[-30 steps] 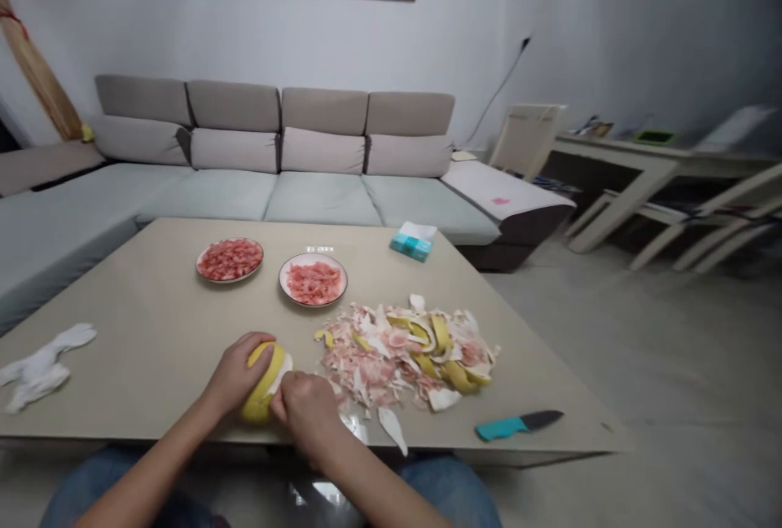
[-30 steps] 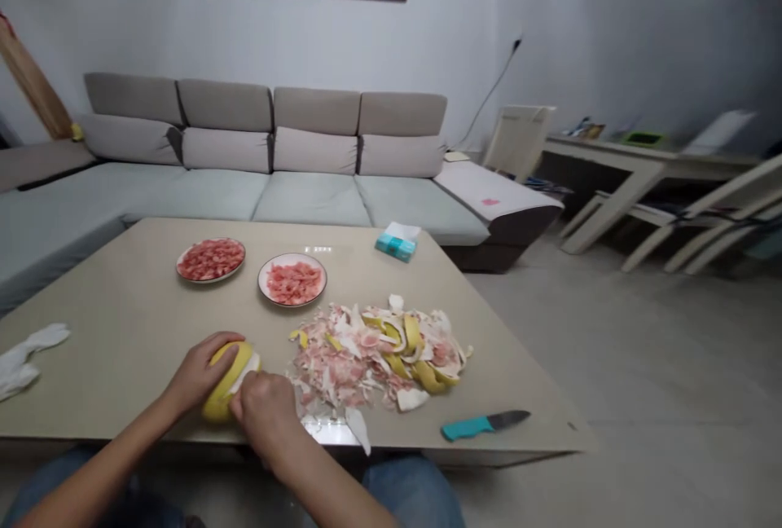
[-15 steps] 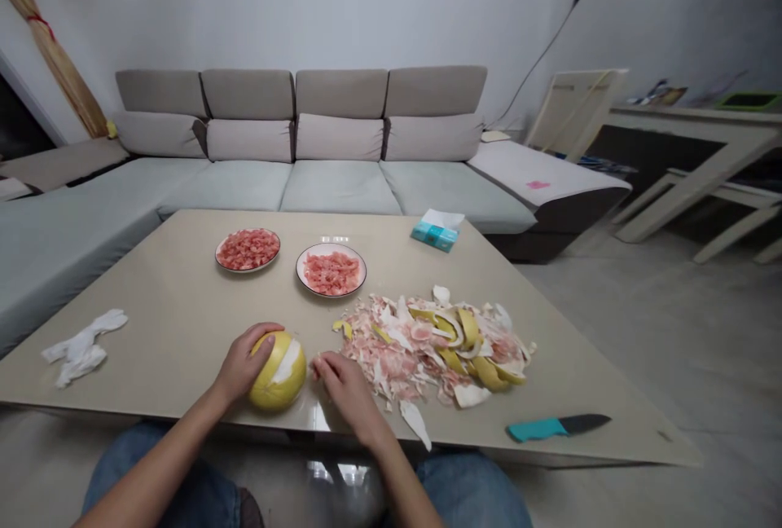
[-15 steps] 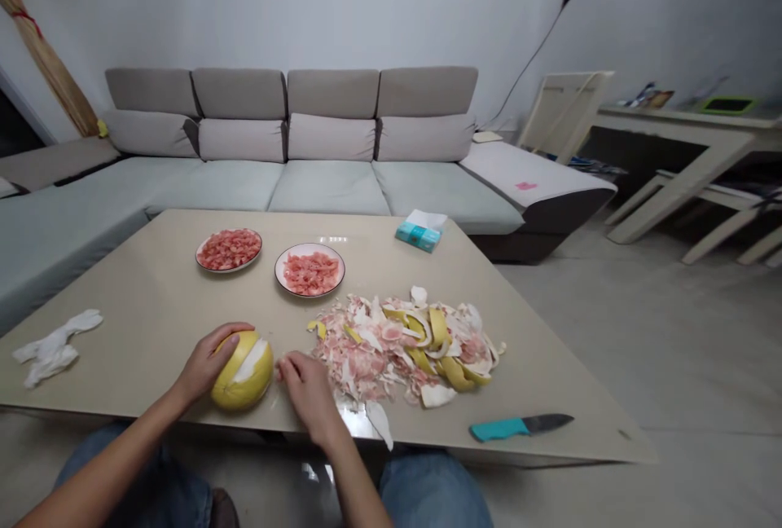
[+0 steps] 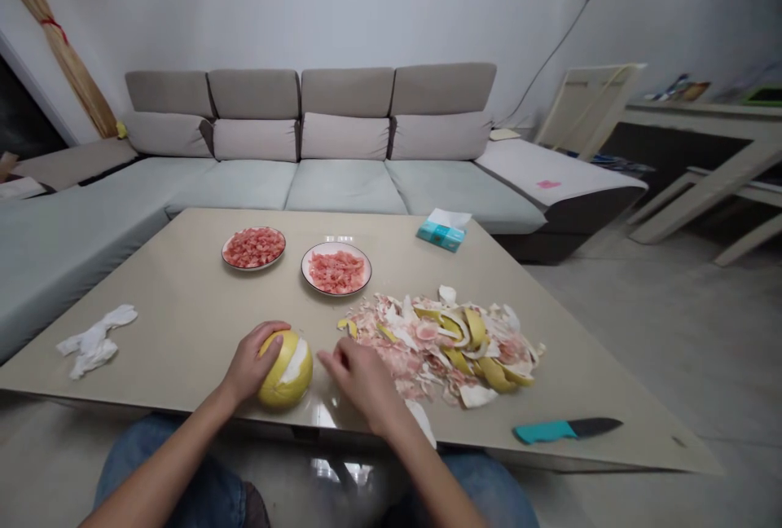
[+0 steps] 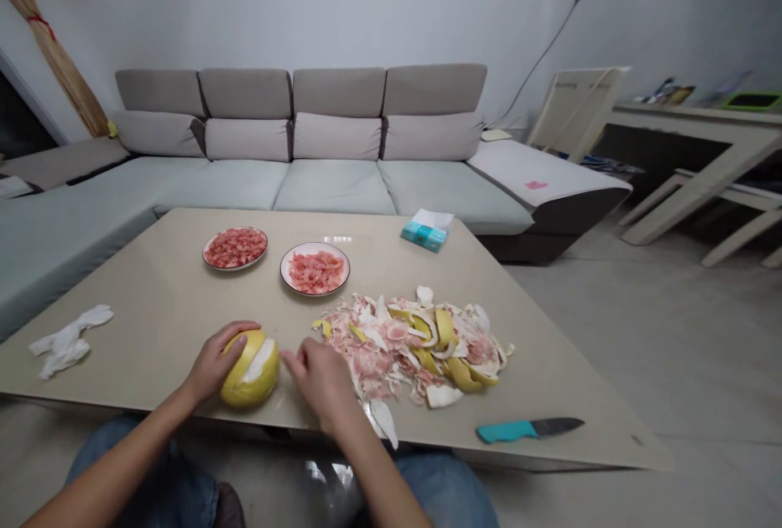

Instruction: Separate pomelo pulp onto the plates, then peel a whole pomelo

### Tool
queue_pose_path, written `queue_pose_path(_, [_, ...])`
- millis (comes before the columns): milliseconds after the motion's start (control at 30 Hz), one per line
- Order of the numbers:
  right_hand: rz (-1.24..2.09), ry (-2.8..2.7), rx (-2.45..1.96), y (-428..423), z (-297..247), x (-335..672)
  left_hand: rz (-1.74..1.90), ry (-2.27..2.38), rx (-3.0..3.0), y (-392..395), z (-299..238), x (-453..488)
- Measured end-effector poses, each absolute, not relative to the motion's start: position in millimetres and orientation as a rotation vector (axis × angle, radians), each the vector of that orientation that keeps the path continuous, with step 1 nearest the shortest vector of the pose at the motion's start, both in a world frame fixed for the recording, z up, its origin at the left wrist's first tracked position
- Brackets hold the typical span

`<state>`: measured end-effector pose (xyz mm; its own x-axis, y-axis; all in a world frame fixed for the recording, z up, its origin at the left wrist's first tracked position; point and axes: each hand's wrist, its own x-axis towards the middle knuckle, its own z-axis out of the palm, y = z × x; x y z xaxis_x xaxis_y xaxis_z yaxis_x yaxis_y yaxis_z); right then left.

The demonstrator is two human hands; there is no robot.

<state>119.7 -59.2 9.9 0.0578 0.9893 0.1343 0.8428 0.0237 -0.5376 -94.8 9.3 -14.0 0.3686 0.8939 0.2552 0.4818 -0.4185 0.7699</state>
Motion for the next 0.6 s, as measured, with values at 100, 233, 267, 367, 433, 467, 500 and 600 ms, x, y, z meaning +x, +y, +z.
queue_pose_path(100, [0.466, -1.960, -1.844, -64, 12, 96, 0.906, 1.176, 2.076, 9, -16, -94])
queue_pose_path(233, [0.487, -2.103, -1.918, -60, 23, 84, 0.925, 1.160, 2.106, 9, -18, -92])
queue_pose_path(267, [0.498, -2.133, -1.932, -58, 27, 83, 0.927, 1.155, 2.116, 9, -19, -91])
queue_pose_path(367, [0.518, -2.193, -1.974, -54, 34, 81, 0.928, 1.143, 2.148, 10, -18, -89])
queue_pose_path(433, [0.528, -2.191, -2.009, -53, 35, 78, 0.929, 1.144, 2.161, 9, -16, -88])
queue_pose_path(467, [0.534, -2.180, -2.024, -53, 35, 77, 0.930, 1.146, 2.165, 9, -16, -87])
queue_pose_path(500, [0.539, -2.166, -2.038, -53, 34, 75, 0.932, 1.148, 2.169, 9, -16, -87])
queue_pose_path(600, [0.530, -2.116, -2.065, -54, 29, 73, 0.937, 1.153, 2.178, 9, -15, -85])
